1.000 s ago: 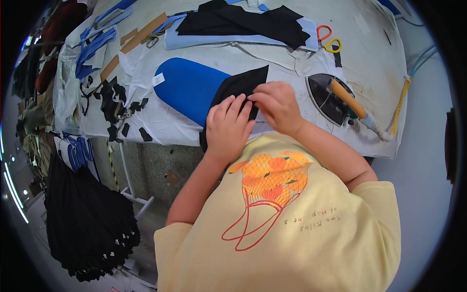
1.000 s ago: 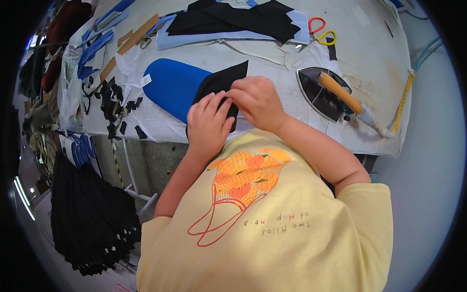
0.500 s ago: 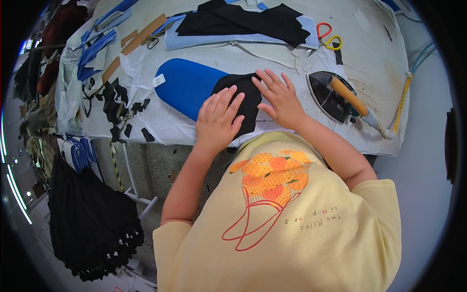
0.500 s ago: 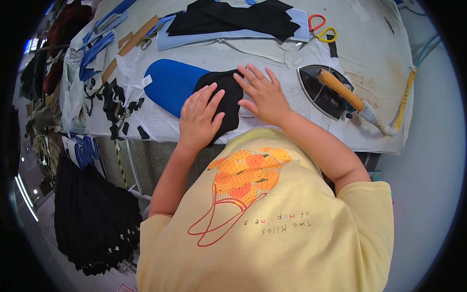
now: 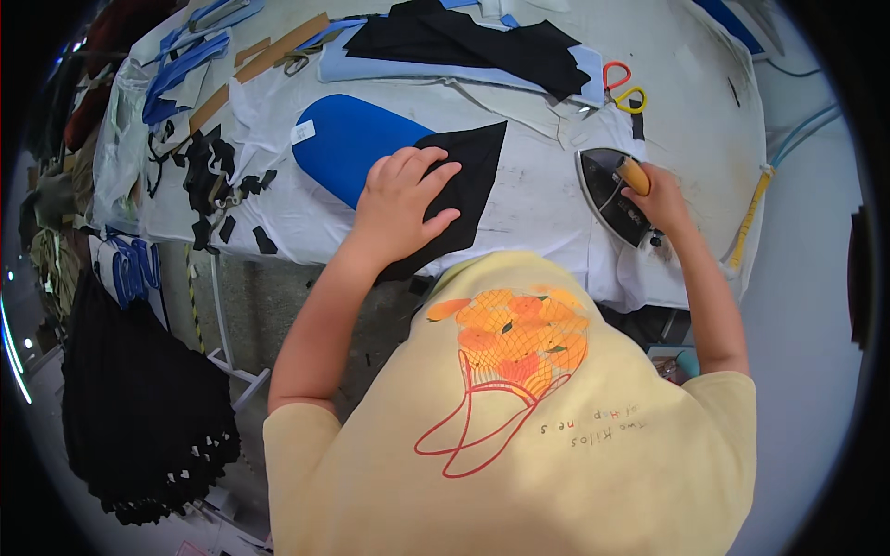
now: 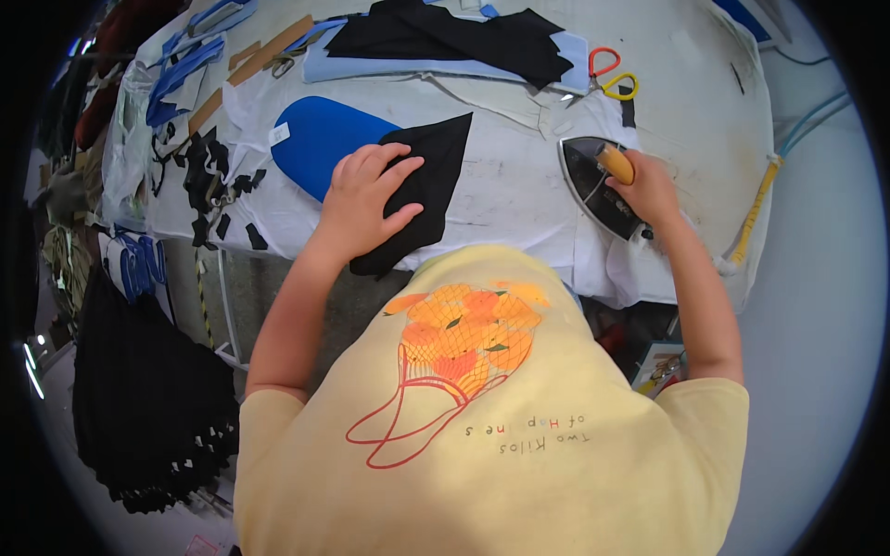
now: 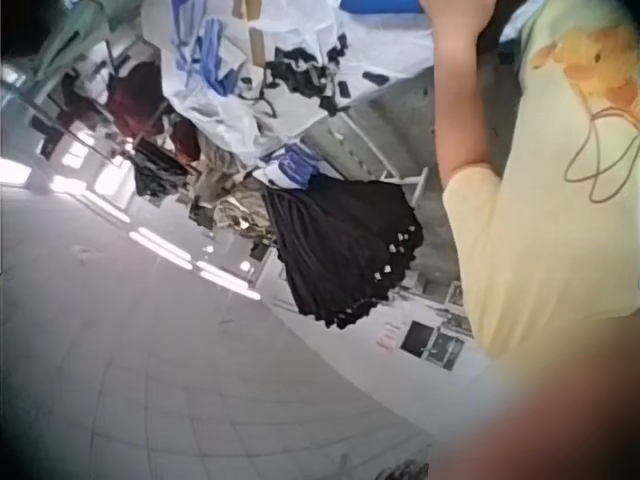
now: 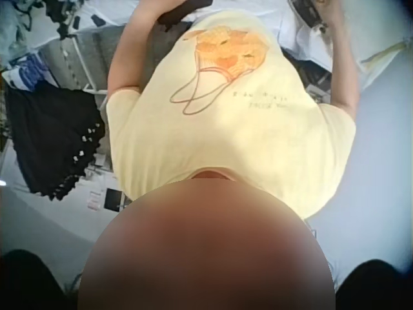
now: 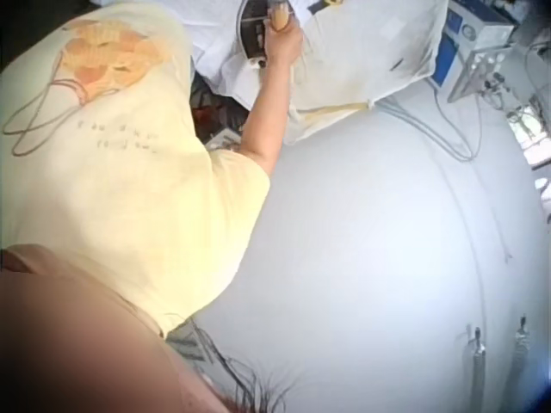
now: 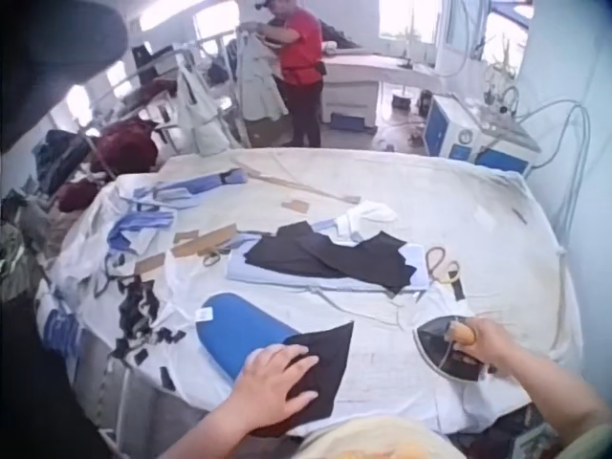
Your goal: Ironing black fabric pieces on a specialized pressing board.
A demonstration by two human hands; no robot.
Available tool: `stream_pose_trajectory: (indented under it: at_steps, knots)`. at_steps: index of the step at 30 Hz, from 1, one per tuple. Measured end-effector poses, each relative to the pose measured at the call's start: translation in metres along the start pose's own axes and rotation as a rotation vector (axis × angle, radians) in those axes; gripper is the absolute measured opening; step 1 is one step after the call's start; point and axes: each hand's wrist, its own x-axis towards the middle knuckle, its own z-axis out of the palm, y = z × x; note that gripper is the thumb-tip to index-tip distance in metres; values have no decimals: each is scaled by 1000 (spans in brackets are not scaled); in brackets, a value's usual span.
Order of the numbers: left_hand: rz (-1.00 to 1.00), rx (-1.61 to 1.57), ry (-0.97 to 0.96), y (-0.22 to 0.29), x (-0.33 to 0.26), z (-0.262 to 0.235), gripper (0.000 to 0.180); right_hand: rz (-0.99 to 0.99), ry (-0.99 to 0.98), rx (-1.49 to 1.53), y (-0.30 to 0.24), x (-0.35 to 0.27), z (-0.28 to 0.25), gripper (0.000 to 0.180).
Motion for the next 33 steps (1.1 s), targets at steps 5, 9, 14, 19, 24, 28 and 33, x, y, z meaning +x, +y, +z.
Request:
stream_pose_trajectory:
  at_steps: [5,9,14,19,24,28,33]
  knots:
    - [25,-63,-32,-12,3,-2,51,-201,-13,-3,-63,-13,-35,35]
    - [-16,-166,-53,-15,3,-7,51,-474,-130,-69,-155,-17,-74,41]
    - [-38,-332,37,-29,6,-2,51,-701,-340,-278,-238,-3,-55,31]
    - [-128,-113,361,-44,-12,-16,38,-822,-377,-283,-256,0,-33,27]
    - [-327,5,509,-52,-67,-35,26,-558,-488,-338,-227,-1,-53,38]
    - [-598,-269,399,-38,-95,-19,16,-374,-383,-198,-156,-3,-59,48]
    - [-923,-443,132,10,-83,7,29,-86,-264,-149,-56,-11,-18,50]
